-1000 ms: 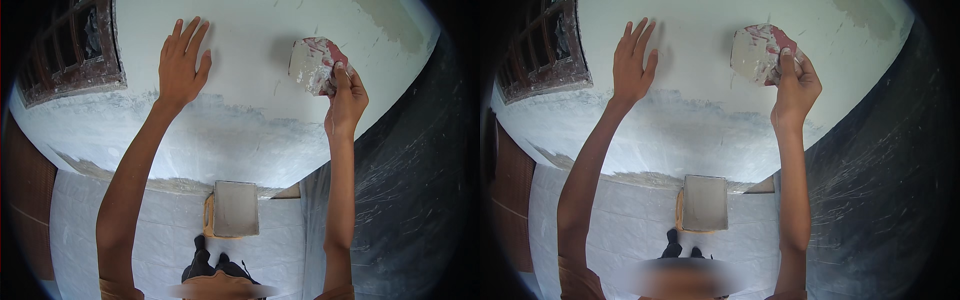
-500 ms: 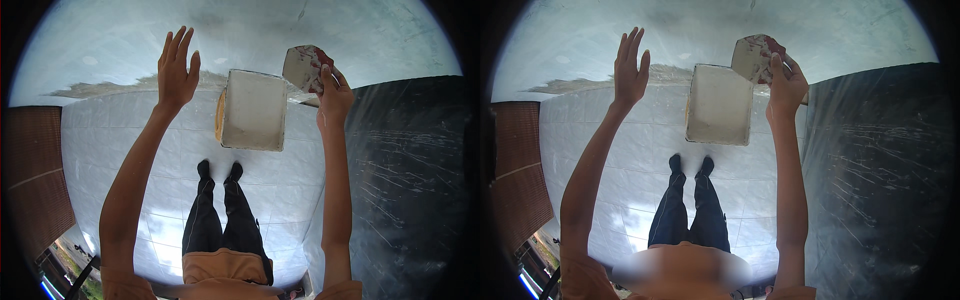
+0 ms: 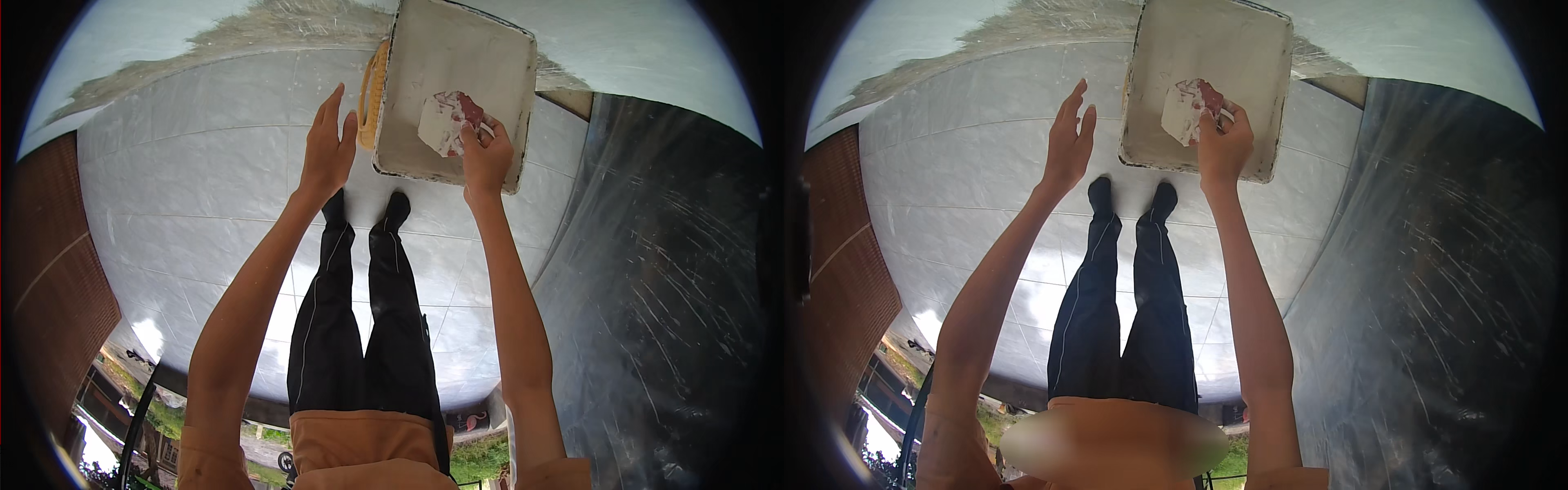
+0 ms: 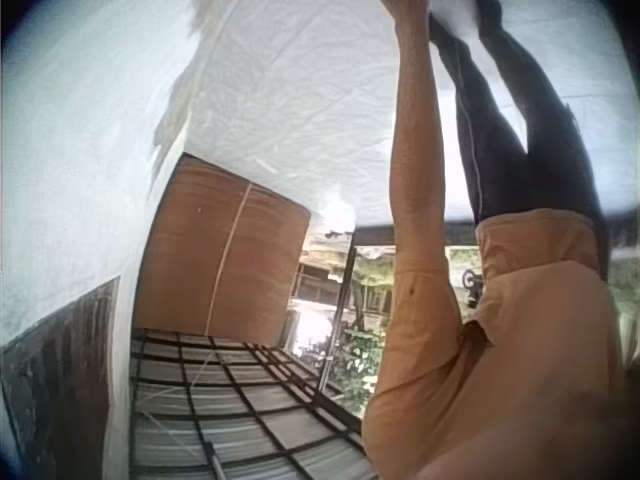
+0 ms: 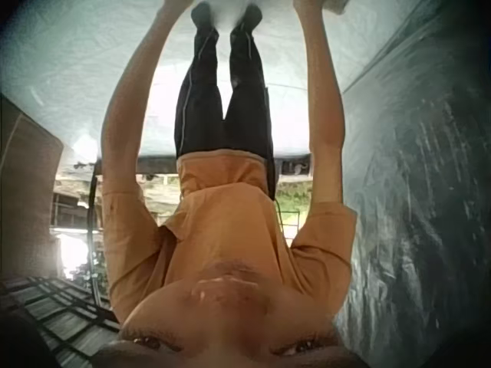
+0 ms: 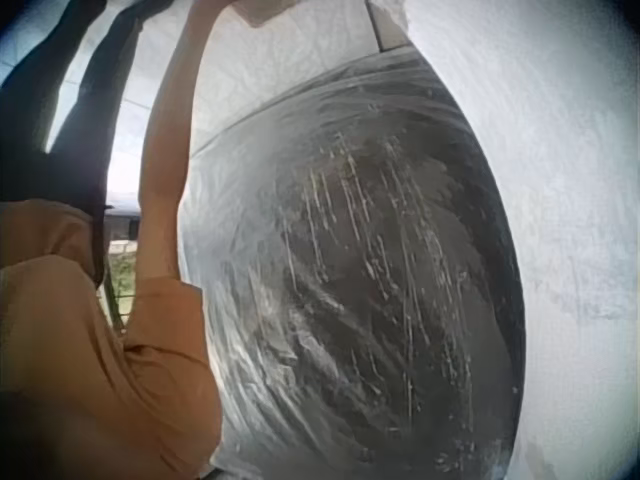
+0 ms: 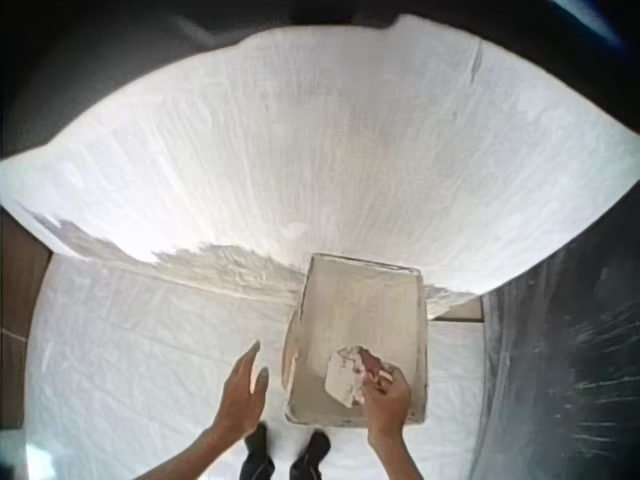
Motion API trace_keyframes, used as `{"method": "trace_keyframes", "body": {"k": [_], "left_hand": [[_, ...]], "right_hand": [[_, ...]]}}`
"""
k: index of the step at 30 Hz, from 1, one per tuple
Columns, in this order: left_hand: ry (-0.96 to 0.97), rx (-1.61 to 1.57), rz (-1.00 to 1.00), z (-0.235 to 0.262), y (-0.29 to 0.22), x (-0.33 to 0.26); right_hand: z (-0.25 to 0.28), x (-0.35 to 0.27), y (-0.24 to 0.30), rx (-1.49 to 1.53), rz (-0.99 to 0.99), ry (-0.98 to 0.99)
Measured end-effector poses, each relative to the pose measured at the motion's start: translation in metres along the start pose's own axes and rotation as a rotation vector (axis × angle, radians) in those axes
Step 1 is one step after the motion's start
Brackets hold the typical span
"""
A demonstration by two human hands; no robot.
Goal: The person applies patching compound to a wall using a putty knife.
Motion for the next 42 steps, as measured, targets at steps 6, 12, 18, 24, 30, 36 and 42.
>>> {"method": "trace_keyframes", "body": {"k": [6,12,18,24,30,36,42], "left_hand": [[0.194,-0.398,0.234,-0.052,0.018,-0.022],[0.199,-0.443,0.263,-0.066,0.032,-0.028],[0.181,-0.336,0.225,-0.061,0.029,-0.025],[0.131,-0.310,0.204,-0.062,0.024,-0.026],[0.116,-0.336,0.220,-0.064,0.030,-0.027],[0.116,-0.391,0.245,-0.071,0.036,-0.029],[0.105,-0.410,0.242,-0.074,0.038,-0.030]], "right_hand": [[-0.022,-0.010,-0.031,-0.255,0.047,-0.034],[-0.029,-0.009,-0.050,-0.342,0.157,-0.034],[-0.033,-0.018,-0.051,-0.314,0.087,-0.024],[-0.037,-0.020,-0.053,-0.300,0.084,-0.004],[-0.040,-0.021,-0.057,-0.283,0.148,0.006],[-0.042,-0.022,-0.057,-0.280,0.130,0.018],[-0.042,-0.023,-0.059,-0.260,0.126,0.001]]}}
Point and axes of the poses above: each hand's wrist, its own x-axis towards the middle knuckle, its own z-axis out of the back of the hand, y = z × x, the point moved 6 cm from there along x, towards the middle knuckle, and after that the axes turned 6 degrees about x, right-handed, at the moved point
